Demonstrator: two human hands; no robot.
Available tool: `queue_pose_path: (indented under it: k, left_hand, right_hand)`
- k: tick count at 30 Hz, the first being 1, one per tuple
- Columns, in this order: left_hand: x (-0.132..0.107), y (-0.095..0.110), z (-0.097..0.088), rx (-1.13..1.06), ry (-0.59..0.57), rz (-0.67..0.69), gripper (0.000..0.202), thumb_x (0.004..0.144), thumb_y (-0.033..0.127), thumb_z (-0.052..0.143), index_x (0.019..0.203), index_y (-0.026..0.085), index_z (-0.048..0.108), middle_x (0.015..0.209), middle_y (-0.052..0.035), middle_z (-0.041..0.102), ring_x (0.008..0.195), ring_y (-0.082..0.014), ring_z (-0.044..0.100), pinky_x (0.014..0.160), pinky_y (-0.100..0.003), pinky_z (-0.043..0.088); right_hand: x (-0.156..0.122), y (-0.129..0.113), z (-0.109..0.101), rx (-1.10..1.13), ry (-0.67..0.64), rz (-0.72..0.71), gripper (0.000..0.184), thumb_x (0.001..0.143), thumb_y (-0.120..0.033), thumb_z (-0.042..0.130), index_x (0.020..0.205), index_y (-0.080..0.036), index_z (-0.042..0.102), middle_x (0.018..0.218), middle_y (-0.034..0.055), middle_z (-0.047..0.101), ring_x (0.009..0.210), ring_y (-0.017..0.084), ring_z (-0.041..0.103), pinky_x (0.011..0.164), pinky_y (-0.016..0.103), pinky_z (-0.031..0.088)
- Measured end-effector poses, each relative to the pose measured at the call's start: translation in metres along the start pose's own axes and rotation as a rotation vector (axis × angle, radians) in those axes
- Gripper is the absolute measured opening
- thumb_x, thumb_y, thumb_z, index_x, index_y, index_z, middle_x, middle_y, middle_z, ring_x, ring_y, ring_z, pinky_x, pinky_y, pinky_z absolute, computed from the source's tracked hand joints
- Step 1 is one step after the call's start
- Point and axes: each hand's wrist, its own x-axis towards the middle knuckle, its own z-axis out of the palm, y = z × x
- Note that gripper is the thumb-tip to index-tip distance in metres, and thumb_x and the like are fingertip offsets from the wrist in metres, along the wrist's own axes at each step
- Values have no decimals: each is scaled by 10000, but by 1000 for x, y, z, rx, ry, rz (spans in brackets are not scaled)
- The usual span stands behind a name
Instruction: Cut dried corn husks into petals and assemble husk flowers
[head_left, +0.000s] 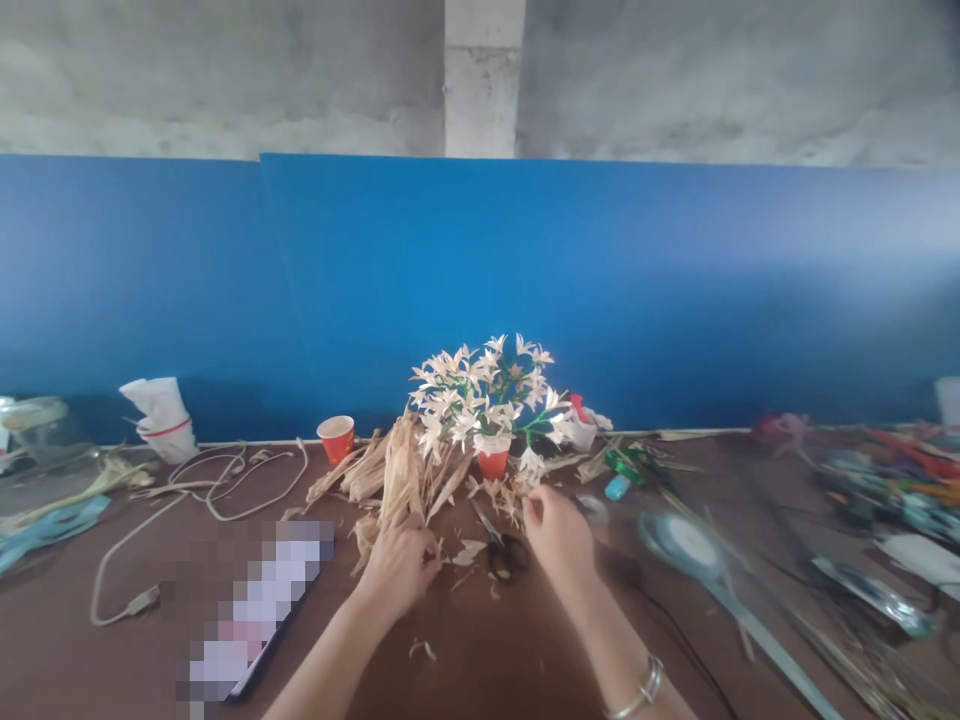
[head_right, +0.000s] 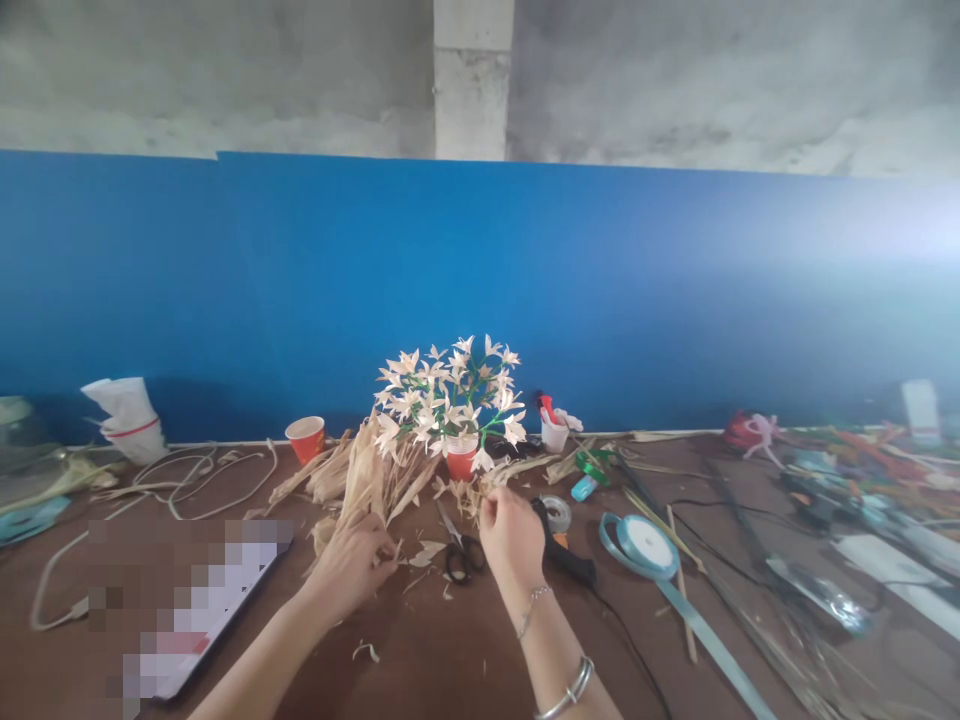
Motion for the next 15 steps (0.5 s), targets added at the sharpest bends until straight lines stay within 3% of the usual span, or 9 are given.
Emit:
queue_pose_path:
  k: [3, 5, 10, 15]
  left_hand:
    - [1, -3, 1, 13, 16, 22, 185, 731, 138, 510, 648, 197, 664, 824, -65, 622, 894, -229, 532, 801, -324, 370]
    - [3, -7, -3, 14, 46, -13, 188, 723, 121, 507, 654, 199, 663, 821, -60, 634, 876, -220, 543, 787, -312, 375]
    - [7, -21, -23, 35, 304, -243, 196, 777, 188, 472, 805, 207, 666, 862, -56, 678, 873, -233, 558, 756, -314, 390]
    - [6, -32, -29, 35, 377, -375, 249, 816, 284, 441, 824, 214, 680, 882, -52, 707, 873, -249, 578, 742, -318, 393]
  right_hand:
    - [-10, -10, -1, 26, -294, -81, 193, 819, -325, 481, 758, -206, 620, 724, 47, 670, 694, 190, 618, 584, 251, 349]
    - [-18, -16, -2, -1, -379, -143, 129, 753, -297, 553, 801, -199, 621, 767, 62, 678, 748, 212, 629, 605, 252, 371]
    - [-27, -21, -2, -117, -414, -197, 244, 691, -132, 536, 924, -140, 606, 866, 135, 670, 843, 249, 623, 675, 276, 405]
    - [-21, -23, -1, -59, -363, -98, 263, 681, -115, 507, 919, -169, 606, 838, 94, 683, 816, 228, 638, 661, 258, 406]
